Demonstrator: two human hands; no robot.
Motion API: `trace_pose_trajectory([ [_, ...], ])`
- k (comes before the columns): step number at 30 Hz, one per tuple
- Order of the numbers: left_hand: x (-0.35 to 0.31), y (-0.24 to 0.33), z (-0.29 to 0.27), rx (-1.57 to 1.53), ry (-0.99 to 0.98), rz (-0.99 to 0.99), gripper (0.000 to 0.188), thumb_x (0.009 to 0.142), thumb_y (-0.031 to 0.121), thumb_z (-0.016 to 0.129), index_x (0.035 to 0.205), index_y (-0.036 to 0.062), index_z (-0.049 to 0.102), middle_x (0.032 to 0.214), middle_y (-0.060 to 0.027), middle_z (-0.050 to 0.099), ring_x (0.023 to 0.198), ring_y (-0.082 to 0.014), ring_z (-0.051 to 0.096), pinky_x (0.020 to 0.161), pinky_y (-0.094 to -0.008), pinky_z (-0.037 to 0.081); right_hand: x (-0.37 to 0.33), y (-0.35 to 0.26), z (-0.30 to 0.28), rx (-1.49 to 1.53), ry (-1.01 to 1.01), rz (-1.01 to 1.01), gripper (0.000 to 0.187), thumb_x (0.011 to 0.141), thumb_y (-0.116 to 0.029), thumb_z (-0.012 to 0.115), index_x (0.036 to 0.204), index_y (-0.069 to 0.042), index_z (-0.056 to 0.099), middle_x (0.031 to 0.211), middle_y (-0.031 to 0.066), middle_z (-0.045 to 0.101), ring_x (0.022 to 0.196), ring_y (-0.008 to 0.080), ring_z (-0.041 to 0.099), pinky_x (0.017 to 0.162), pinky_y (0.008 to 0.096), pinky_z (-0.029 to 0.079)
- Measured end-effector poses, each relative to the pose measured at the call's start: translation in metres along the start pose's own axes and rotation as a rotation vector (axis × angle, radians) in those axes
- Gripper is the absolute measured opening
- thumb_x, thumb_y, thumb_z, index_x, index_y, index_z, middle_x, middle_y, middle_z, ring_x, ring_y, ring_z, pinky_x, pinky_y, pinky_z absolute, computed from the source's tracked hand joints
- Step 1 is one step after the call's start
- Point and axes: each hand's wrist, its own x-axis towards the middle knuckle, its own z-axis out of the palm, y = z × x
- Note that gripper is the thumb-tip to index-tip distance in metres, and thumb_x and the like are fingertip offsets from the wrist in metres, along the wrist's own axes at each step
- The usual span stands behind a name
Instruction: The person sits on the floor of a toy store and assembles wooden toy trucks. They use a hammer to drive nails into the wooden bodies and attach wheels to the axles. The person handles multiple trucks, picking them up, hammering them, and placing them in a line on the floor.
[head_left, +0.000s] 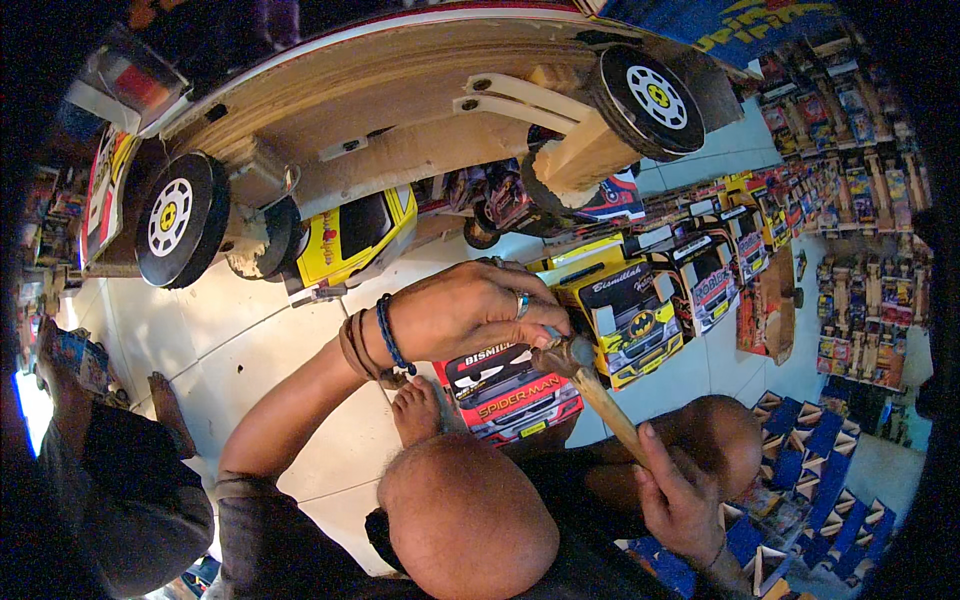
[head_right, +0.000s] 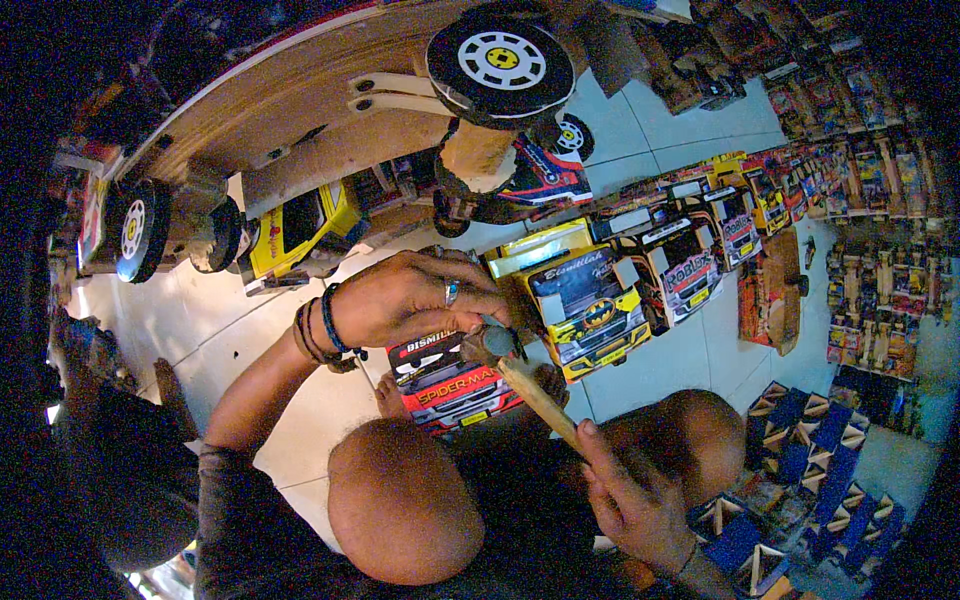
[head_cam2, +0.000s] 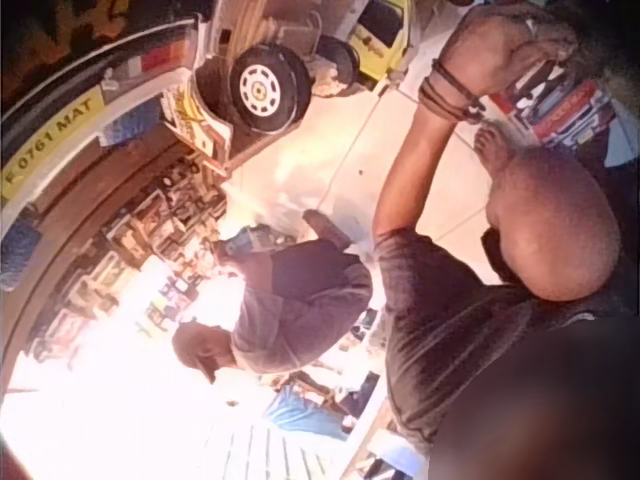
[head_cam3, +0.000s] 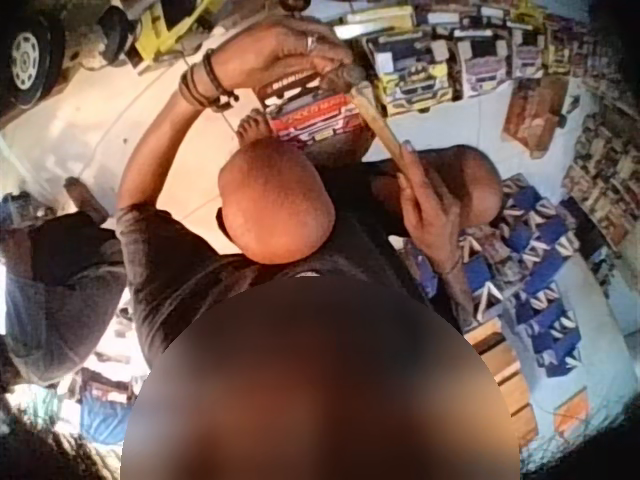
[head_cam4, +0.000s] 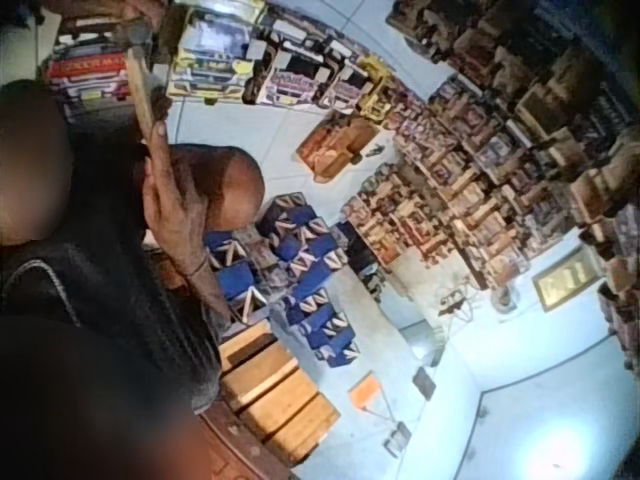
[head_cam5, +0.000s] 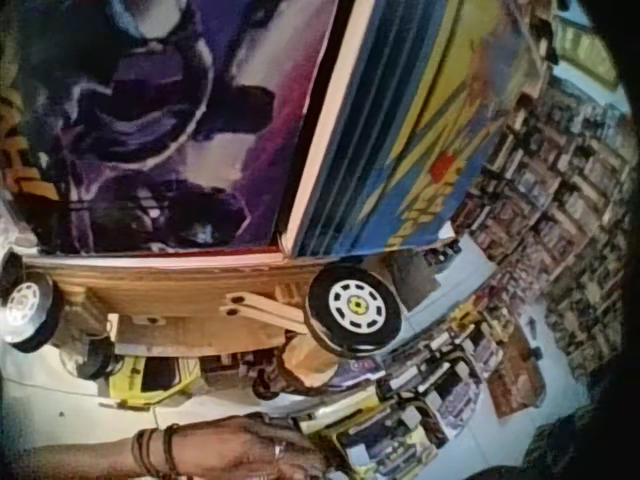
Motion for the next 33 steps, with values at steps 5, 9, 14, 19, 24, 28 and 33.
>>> trace_pose_trajectory([
  [5,0.0,-0.002,0.001,-0.023,0.007,0.012,0.027,0.095,0.024,0.063,0.116,0.0065,0.07,0.11,-0.0151,0.068,0.099,-0.0359,0.066,0.084,-0.0426,0.053,-0.004,0.0,-0.003,-0.083,-0.024,-0.031,0.057,0.085,-0.003,0.067,0.141,-0.005,0.052,0.127,0.008,0.066,0.081,0.0269,0.068,0.068,0.0383,0.057],
  [9,0.0,-0.003,0.002,-0.027,0.01,0.023,0.028,0.095,0.023,0.064,0.116,0.0056,0.069,0.109,-0.0154,0.068,0.098,-0.036,0.066,0.083,-0.0423,0.053,-0.007,-0.005,-0.004,-0.057,0.155,-0.059,0.058,0.086,0.001,0.065,0.142,-0.001,0.049,0.106,0.0236,0.067,0.087,0.0383,0.067,0.074,0.0432,0.055],
  [14,0.001,-0.005,0.002,-0.061,-0.008,0.048,0.029,0.095,0.021,0.064,0.118,0.005,0.068,0.11,-0.016,0.068,0.099,-0.0361,0.066,0.083,-0.0424,0.053,-0.004,-0.005,0.002,-0.259,-0.055,-0.085,0.057,0.085,-0.005,0.068,0.14,-0.005,0.052,0.12,0.0087,0.068,0.081,0.0253,0.067,0.069,0.0371,0.057],
  [19,0.001,-0.005,0.001,-0.01,-0.003,0.051,0.029,0.095,0.021,0.064,0.118,0.0046,0.068,0.112,-0.0159,0.067,0.1,-0.0357,0.065,0.083,-0.0422,0.053,-0.004,-0.001,0.004,-0.115,0.048,-0.026,0.06,0.084,-0.003,0.07,0.141,-0.002,0.05,0.116,0.0175,0.067,0.081,0.0285,0.067,0.072,0.0407,0.057],
  [24,0.002,-0.004,0.001,-0.048,-0.011,0.037,0.03,0.096,0.026,0.061,0.114,0.0031,0.068,0.105,-0.0161,0.066,0.098,-0.0351,0.065,0.084,-0.0424,0.051,-0.014,-0.002,-0.003,-0.175,0.212,-0.103,0.062,0.081,-0.001,0.072,0.138,0.005,0.048,0.113,0.0229,0.067,0.084,0.0333,0.068,0.074,0.0435,0.058],
  [28,0.002,-0.004,0.001,-0.056,-0.033,0.045,0.029,0.096,0.022,0.062,0.119,0.0059,0.067,0.109,-0.0157,0.066,0.099,-0.0364,0.064,0.084,-0.0426,0.052,-0.018,0.0,-0.002,-0.504,-0.282,-0.147,0.05,0.089,-0.009,0.063,0.136,0.003,0.053,0.14,0.0133,0.056,0.109,0.0257,0.064,0.088,0.041,0.053],
  [33,0.003,-0.005,0.002,-0.013,-0.03,0.066,0.029,0.096,0.025,0.062,0.117,0.0056,0.067,0.108,-0.0149,0.066,0.099,-0.036,0.063,0.084,-0.0425,0.051,-0.022,0.009,0.001,-0.31,-0.014,-0.106,0.05,0.09,-0.014,0.062,0.137,0.001,0.054,0.146,0.0086,0.052,0.118,0.0235,0.06,0.091,0.037,0.052],
])
